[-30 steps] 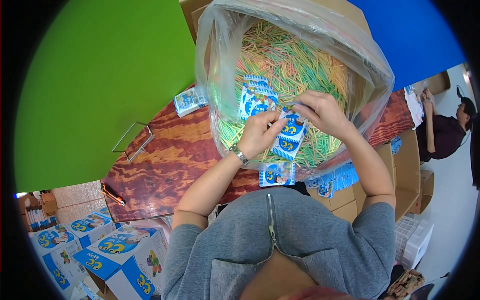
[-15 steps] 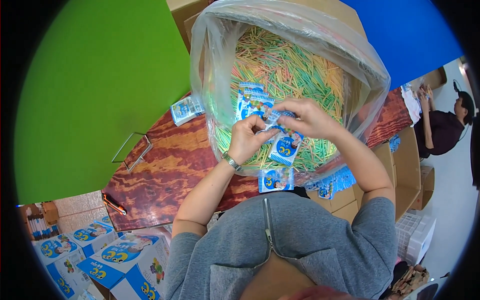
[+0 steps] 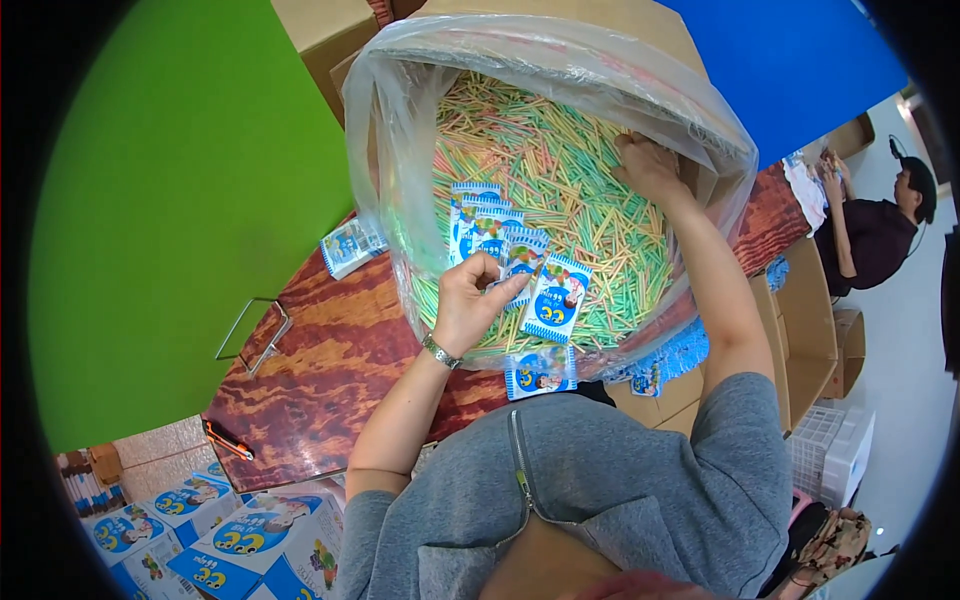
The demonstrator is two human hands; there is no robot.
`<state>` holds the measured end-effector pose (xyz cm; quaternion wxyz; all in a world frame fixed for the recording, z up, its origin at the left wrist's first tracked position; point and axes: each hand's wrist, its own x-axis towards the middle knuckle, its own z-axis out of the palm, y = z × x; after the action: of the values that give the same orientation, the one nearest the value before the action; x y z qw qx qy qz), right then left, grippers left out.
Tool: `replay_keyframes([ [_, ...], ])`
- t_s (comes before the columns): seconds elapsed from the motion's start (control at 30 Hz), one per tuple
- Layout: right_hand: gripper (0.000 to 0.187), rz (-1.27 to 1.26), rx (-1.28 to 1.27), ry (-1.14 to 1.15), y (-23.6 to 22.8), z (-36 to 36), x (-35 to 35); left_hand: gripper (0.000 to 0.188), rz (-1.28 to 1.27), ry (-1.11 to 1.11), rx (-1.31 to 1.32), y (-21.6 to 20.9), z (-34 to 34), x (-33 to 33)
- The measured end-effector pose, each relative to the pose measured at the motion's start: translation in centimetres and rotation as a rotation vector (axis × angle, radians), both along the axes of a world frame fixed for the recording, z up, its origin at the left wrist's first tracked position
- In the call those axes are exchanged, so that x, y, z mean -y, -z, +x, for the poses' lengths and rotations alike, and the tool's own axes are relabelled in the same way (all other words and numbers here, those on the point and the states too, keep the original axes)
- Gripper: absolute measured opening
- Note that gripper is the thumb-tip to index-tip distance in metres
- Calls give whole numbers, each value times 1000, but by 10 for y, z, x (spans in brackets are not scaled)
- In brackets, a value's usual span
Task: Sorting and grouping small blue pouches from a large bag of filler material.
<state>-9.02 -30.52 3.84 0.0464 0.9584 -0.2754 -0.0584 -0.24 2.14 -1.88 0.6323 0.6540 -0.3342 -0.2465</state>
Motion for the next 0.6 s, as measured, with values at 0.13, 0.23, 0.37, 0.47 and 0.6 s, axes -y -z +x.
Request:
replay_keyframes([
  [0.13,46,10,25,43,7,-2,0,30,17,16,27,-2,-1,1],
  [0.23,44,-34,145,90,26,-4,3,30,12,34,37,-3,-2,5],
  [0.37,42,-39,168,113,32,-3,4,31,11,34,57,-14,-5,5],
  [0.47,42,28,179,146,24,-6,5,31,-2,23,52,-16,-4,4],
  [0.6,42,-101,366,-92,14,-16,5,31,-8,24,58,-12,-1,6],
])
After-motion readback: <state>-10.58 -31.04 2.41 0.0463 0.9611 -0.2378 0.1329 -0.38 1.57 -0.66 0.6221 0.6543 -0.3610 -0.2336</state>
